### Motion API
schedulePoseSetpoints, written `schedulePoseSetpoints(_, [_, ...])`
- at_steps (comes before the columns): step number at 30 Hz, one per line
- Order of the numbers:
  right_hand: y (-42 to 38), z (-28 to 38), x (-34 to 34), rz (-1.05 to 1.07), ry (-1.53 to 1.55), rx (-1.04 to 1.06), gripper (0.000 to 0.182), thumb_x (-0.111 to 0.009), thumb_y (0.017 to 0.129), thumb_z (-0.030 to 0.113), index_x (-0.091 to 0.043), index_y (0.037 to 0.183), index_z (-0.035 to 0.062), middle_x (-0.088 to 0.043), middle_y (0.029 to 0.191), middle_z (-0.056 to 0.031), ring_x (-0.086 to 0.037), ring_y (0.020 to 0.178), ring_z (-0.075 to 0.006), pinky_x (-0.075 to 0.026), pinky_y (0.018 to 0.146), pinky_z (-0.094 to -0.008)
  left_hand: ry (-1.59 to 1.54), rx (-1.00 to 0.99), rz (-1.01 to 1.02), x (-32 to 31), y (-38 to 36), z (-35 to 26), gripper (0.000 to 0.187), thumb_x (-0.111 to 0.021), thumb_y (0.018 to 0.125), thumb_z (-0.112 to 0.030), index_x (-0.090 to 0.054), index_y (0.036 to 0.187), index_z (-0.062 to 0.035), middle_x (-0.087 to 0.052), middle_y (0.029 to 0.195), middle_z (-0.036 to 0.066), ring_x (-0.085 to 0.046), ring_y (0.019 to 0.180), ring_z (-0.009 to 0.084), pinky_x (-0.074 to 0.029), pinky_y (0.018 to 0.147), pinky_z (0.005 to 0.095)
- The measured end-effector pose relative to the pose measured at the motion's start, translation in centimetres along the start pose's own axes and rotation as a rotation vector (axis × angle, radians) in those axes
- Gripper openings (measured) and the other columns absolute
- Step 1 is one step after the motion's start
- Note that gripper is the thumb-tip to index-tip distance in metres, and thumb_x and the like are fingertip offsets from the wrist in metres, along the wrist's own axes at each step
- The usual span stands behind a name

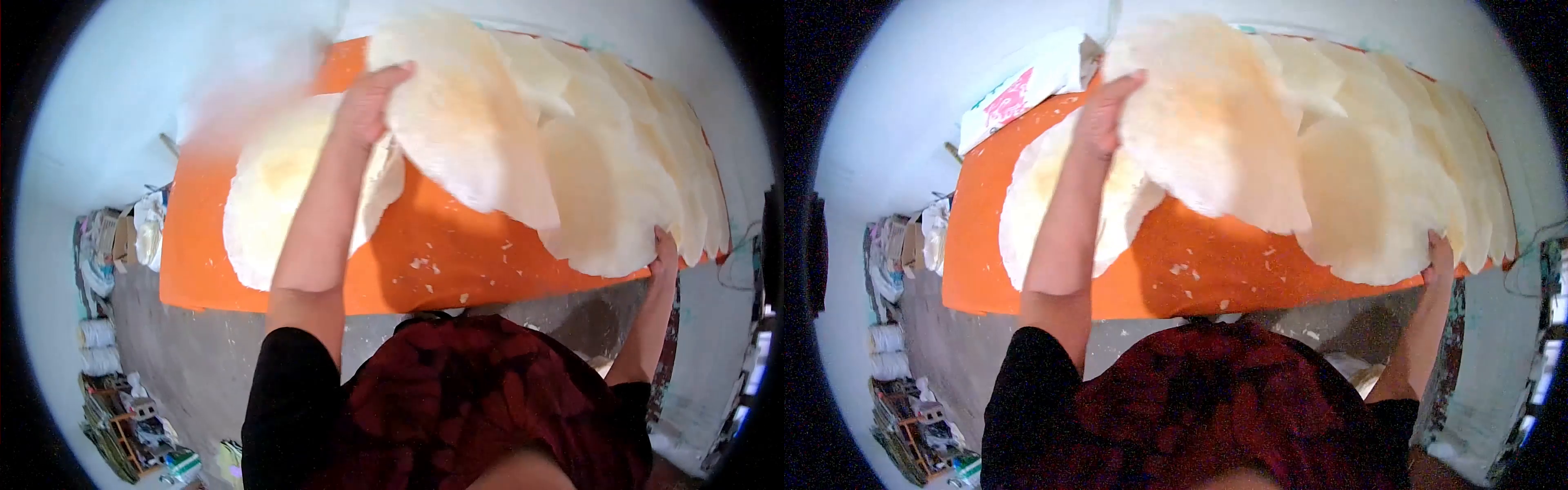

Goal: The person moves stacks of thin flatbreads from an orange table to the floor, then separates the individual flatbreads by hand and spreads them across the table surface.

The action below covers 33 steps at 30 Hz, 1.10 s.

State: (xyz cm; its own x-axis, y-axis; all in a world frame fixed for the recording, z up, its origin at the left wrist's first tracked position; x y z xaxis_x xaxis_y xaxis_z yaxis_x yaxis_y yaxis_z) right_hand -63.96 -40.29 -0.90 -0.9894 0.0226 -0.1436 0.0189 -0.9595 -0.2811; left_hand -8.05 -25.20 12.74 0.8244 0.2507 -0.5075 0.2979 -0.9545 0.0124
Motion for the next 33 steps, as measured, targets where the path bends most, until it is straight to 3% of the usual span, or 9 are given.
schedulePoseSetpoints(4, [-1.2, -0.8, -5.0, 0.000, 0.054, 0.073, 0.033, -0.045, 0.084, 0.007, -0.041, 0.117, 0.0016, -0.053, 0.108, -0.0117, -0.054, 0.096, -0.0223, -0.048, 0.080, -0.0364, -0.015, -0.182, -0.255, 14.2, -3.6, -5.6, 0.034, -0.056, 0.081, -0.013, -0.047, 0.111, 0.0010, -0.054, 0.105, 0.012, -0.054, 0.095, 0.0199, -0.046, 0.082, 0.0338])
schedulePoseSetpoints(5, [-0.5, -1.1, -5.8, -0.007, 0.008, 0.089, 0.033, -0.044, 0.085, 0.006, -0.041, 0.117, 0.0011, -0.053, 0.108, -0.0117, -0.054, 0.095, -0.0223, -0.048, 0.080, -0.0362, 0.045, -0.224, -0.273, 16.6, -5.5, -6.2, 0.052, -0.053, 0.081, -0.011, -0.031, 0.127, -0.0003, -0.044, 0.122, 0.015, -0.047, 0.110, 0.0264, -0.042, 0.091, 0.0385])
schedulePoseSetpoints(13, [0.9, 6.9, -21.3, -0.009, -0.641, 0.375, 0.032, -0.043, 0.082, 0.010, -0.050, 0.113, 0.0046, -0.056, 0.099, -0.0095, -0.053, 0.087, -0.0179, -0.044, 0.077, -0.0301, -0.300, 0.179, -0.777, 37.5, -17.7, 5.7, 0.030, -0.034, 0.091, -0.016, -0.037, 0.116, 0.0016, -0.047, 0.116, 0.016, -0.053, 0.099, 0.0272, -0.048, 0.081, 0.0396])
schedulePoseSetpoints(20, [-10.2, 8.4, -48.5, 0.410, -1.130, 1.083, 0.044, -0.048, 0.078, 0.009, -0.046, 0.121, 0.0078, -0.056, 0.110, -0.0105, -0.052, 0.100, -0.0207, -0.039, 0.086, -0.0290, -0.277, 0.399, -0.823, 36.8, -20.3, 8.1, 0.028, -0.036, 0.091, -0.021, -0.043, 0.108, 0.0010, -0.058, 0.094, 0.019, -0.059, 0.083, 0.0275, -0.053, 0.069, 0.0345])
schedulePoseSetpoints(21, [-15.3, 7.4, -51.4, 0.408, -1.267, 0.931, 0.042, -0.047, 0.079, 0.013, -0.046, 0.122, 0.0102, -0.057, 0.109, -0.0123, -0.052, 0.101, -0.0233, -0.039, 0.089, -0.0314, -0.279, 0.387, -0.787, 36.3, -20.7, 8.3, 0.027, -0.037, 0.091, -0.021, -0.045, 0.105, 0.0001, -0.059, 0.092, 0.018, -0.060, 0.081, 0.0270, -0.052, 0.068, 0.0342])
schedulePoseSetpoints(22, [-17.9, 4.5, -53.0, 0.520, -0.667, 0.543, 0.038, -0.042, 0.083, 0.015, -0.048, 0.120, 0.0142, -0.057, 0.108, -0.0123, -0.053, 0.099, -0.0251, -0.041, 0.087, -0.0342, -0.278, 0.375, -0.750, 35.5, -21.6, 8.7, 0.025, -0.037, 0.090, -0.022, -0.046, 0.101, -0.0008, -0.060, 0.090, 0.018, -0.061, 0.079, 0.0266, -0.052, 0.066, 0.0339])
schedulePoseSetpoints(24, [-20.2, -0.5, -55.1, 0.629, -1.182, 1.389, 0.038, -0.042, 0.082, 0.013, -0.049, 0.119, 0.0155, -0.057, 0.110, -0.0085, -0.055, 0.097, -0.0250, -0.043, 0.084, -0.0353, -0.280, 0.356, -0.677, 33.7, -23.6, 9.3, 0.022, -0.037, 0.090, -0.022, -0.048, 0.096, -0.0027, -0.061, 0.087, 0.017, -0.061, 0.077, 0.0257, -0.052, 0.065, 0.0333])
schedulePoseSetpoints(28, [-23.8, -14.8, -54.7, 0.985, -1.031, 1.454, 0.040, -0.045, 0.077, 0.008, -0.048, 0.116, 0.0126, -0.056, 0.110, -0.0069, -0.056, 0.085, -0.0263, -0.047, 0.071, -0.0379, -0.236, 0.425, -0.518, 28.0, -27.1, 10.0, 0.022, -0.039, 0.089, -0.024, -0.048, 0.091, -0.0047, -0.062, 0.085, 0.014, -0.062, 0.076, 0.0243, -0.051, 0.062, 0.0324])
schedulePoseSetpoints(33, [-24.9, -22.2, -50.6, 1.239, -1.383, 1.233, 0.044, -0.047, 0.077, 0.009, -0.042, 0.120, 0.0034, -0.045, 0.122, -0.0147, -0.045, 0.109, -0.0290, -0.038, 0.089, -0.0384, -0.215, 0.506, -0.339, 22.7, -29.8, 13.9, 0.022, -0.044, 0.087, -0.023, -0.049, 0.097, -0.0043, -0.062, 0.088, 0.016, -0.062, 0.079, 0.0269, -0.050, 0.063, 0.0360])
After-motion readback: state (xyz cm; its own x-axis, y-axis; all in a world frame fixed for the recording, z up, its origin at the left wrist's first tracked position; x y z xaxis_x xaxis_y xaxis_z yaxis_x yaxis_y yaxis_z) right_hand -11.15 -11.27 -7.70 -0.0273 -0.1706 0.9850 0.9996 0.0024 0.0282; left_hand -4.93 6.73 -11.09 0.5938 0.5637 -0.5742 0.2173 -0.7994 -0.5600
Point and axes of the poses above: each hand's wrist, its own y-axis towards the middle knuckle, its own x-axis out of the back of the hand, z = x × y, the point moved 5 cm from there along y, towards the middle knuckle
